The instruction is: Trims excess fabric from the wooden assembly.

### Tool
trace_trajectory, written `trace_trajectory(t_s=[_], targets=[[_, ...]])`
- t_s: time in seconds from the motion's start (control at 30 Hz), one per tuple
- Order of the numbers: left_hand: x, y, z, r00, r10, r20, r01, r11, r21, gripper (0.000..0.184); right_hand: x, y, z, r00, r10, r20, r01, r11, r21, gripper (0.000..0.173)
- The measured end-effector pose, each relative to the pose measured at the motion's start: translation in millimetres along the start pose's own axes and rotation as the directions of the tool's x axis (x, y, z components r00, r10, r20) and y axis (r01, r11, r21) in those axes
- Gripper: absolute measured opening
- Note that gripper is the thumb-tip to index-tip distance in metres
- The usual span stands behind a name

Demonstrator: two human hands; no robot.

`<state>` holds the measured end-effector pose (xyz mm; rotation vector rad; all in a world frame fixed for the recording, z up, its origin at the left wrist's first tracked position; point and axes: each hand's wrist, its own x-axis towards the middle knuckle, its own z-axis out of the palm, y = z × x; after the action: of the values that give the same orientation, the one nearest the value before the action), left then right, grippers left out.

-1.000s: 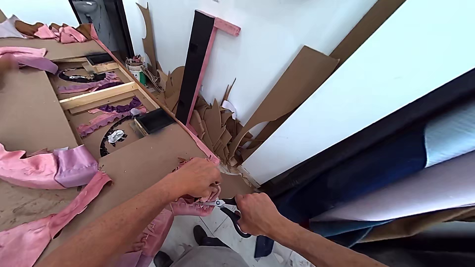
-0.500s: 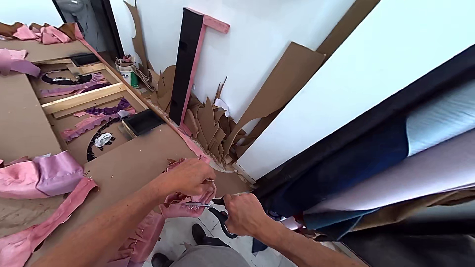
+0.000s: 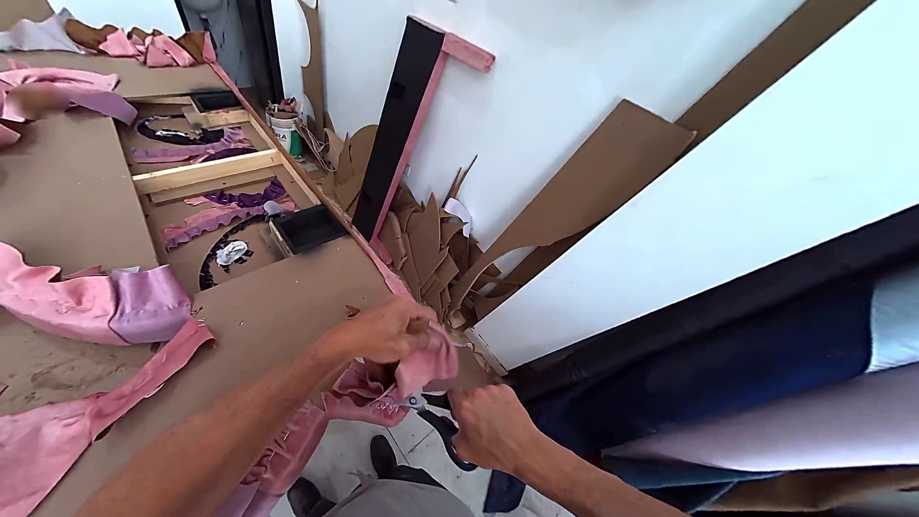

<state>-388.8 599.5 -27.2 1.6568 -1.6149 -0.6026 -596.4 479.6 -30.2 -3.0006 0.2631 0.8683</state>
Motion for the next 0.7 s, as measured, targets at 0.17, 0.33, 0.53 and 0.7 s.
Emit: trace_trajectory(t_s=[0.17,0.33,0.53,0.7], targets=[[11.3,16.0,-24.8,0.982,0.043,-0.182,-0.044,0.999,-0.006,0.017,7.8,10.1,3.5,0.981,-0.016,-0.194,0.008,0.999,-0.041,0.044],[-49.1,28.7,-43.7,0.944,-0.046,-0.326,-0.042,0.965,-0.258,0.011,-10.3,53.5,14.6,0.948,-0.064,-0.312,0.026,0.992,-0.126,0.063],[-51.1,50.9,-43.4,0.935,-0.005,-0.354,0.005,1.0,0.0,0.011,-18.7,55.0,28.4,0.932,-0.094,-0.351,0.053,0.991,-0.124,0.059],[-25.0,42.2,-43.5,0.92,-0.107,-0.376,0.148,0.986,0.081,0.016,-46.5,73.3,15.1,0.934,-0.083,-0.348,0.069,0.996,-0.051,0.055]])
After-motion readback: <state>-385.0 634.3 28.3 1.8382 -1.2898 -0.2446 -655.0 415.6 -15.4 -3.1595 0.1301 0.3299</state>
